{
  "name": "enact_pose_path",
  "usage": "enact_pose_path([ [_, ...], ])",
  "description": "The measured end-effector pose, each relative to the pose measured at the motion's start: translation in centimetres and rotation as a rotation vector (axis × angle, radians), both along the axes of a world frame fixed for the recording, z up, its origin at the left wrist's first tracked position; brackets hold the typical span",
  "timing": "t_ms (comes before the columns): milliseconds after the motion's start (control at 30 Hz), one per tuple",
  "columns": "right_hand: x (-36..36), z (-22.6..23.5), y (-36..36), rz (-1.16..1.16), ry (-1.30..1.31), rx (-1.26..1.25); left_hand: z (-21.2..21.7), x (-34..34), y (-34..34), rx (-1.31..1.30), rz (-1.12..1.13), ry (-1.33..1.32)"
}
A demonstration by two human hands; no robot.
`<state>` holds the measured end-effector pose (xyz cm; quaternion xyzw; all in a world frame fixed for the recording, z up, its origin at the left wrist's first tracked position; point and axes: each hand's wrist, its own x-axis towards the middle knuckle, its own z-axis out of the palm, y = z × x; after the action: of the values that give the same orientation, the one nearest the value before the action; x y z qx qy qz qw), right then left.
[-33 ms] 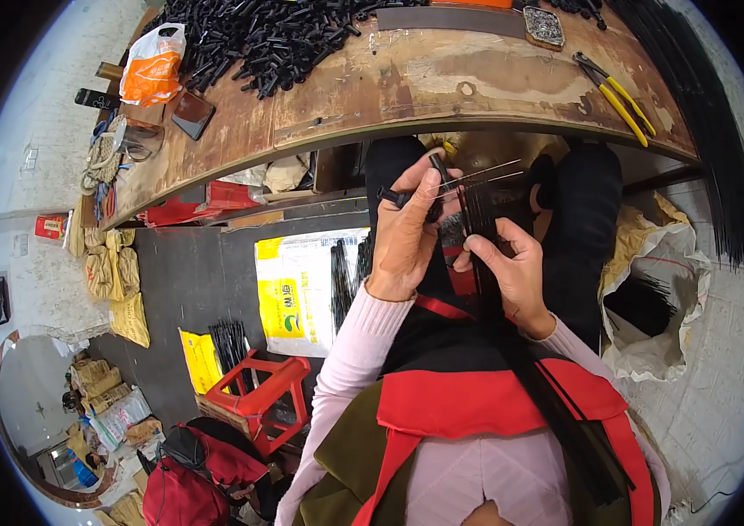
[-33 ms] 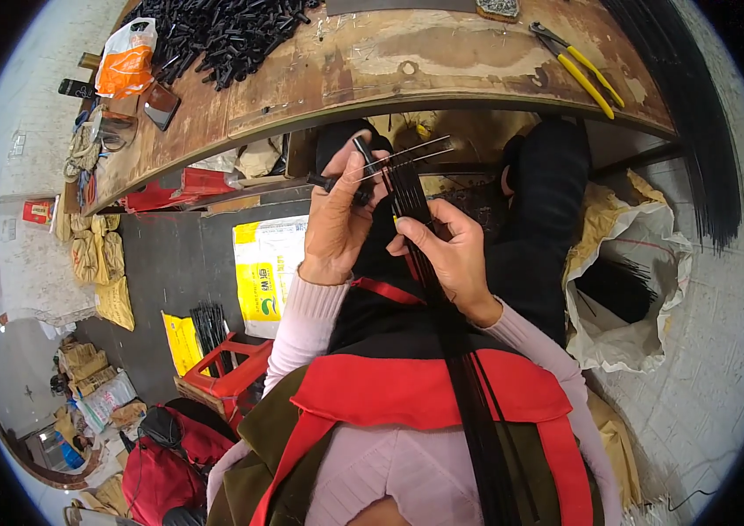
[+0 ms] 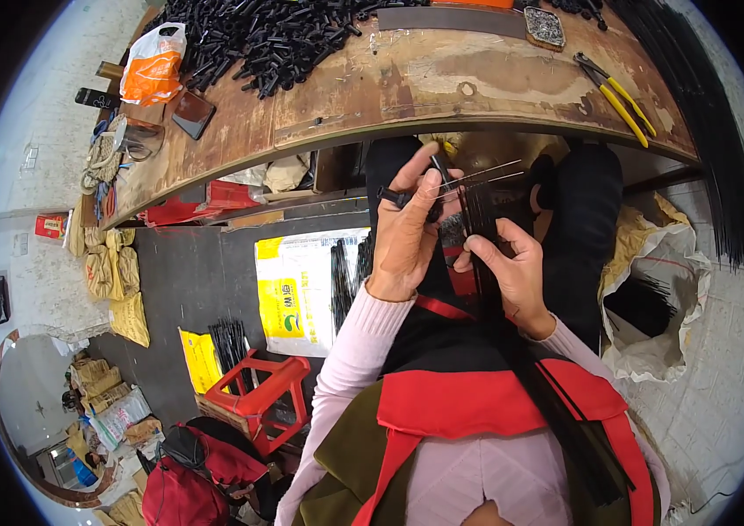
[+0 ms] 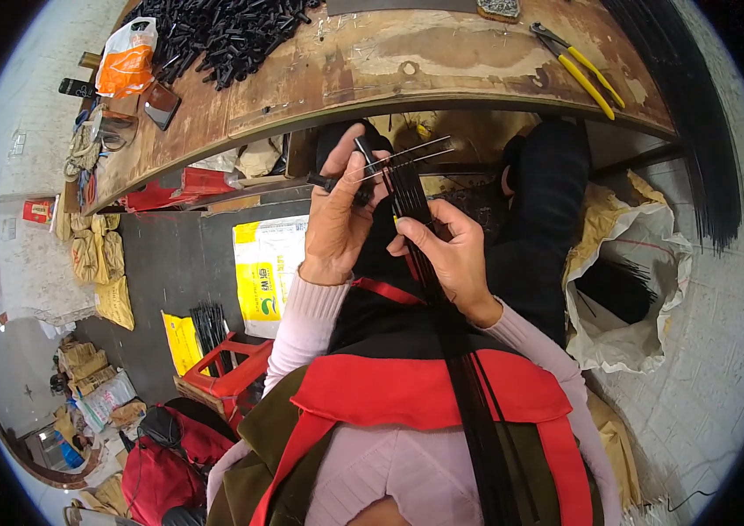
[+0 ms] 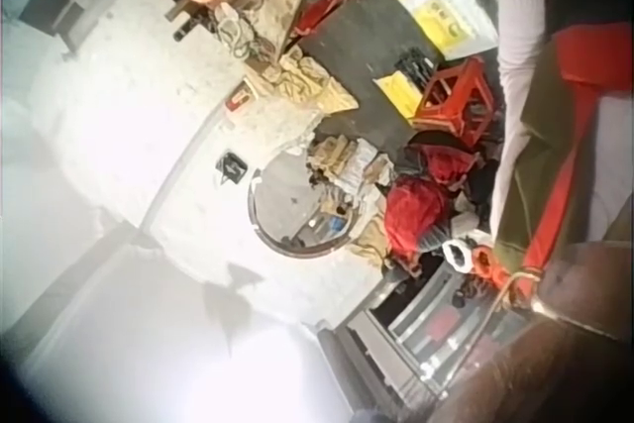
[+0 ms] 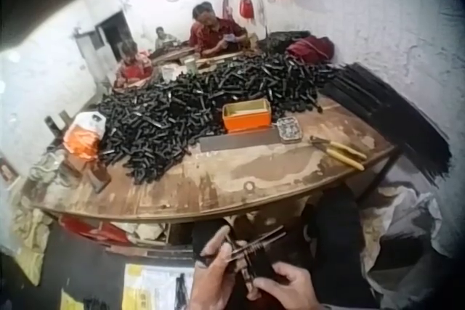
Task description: Trimming and organizing bundles of black bristles at a manufacturing workstation.
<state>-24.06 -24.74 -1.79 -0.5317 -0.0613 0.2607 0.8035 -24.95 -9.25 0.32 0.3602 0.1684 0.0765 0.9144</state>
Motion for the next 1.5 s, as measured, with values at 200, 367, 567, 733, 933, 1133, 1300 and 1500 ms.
enact_pose_path([
  [200, 0.0, 0.0, 0.0, 0.005, 0.004, 0.000, -0.9, 0.1, 0.1, -0.004, 0.026, -0.047],
  [367, 0.0, -0.1, 0.0, -0.007, 0.015, 0.001, -1.3, 0.2, 0.2, 0.014, 0.043, -0.049],
  [567, 0.1, -0.2, -0.1, -0.002, 0.015, 0.006, -1.0, 0.3, 0.3, -0.045, 0.047, 0.007],
  [733, 0.1, -0.2, -0.1, -0.008, 0.013, 0.000, -1.0, 0.2, 0.2, -0.019, 0.060, 0.061],
  [933, 0.1, -0.1, -0.1, 0.008, 0.012, -0.007, -0.6, 0.2, 0.1, -0.008, 0.013, 0.026],
  [1133, 0.1, -0.2, -0.1, 0.004, 0.007, -0.015, -0.5, 0.0, 0.0, 0.036, -0.014, -0.002],
  [1300, 0.1, -0.1, 0.0, -0.002, 0.014, -0.015, -0.7, 0.1, -0.1, 0.038, -0.019, -0.014],
  [1500, 0.1, -0.1, -0.1, -0.003, 0.004, -0.021, -0.7, 0.0, -0.3, 0.064, -0.016, 0.000],
])
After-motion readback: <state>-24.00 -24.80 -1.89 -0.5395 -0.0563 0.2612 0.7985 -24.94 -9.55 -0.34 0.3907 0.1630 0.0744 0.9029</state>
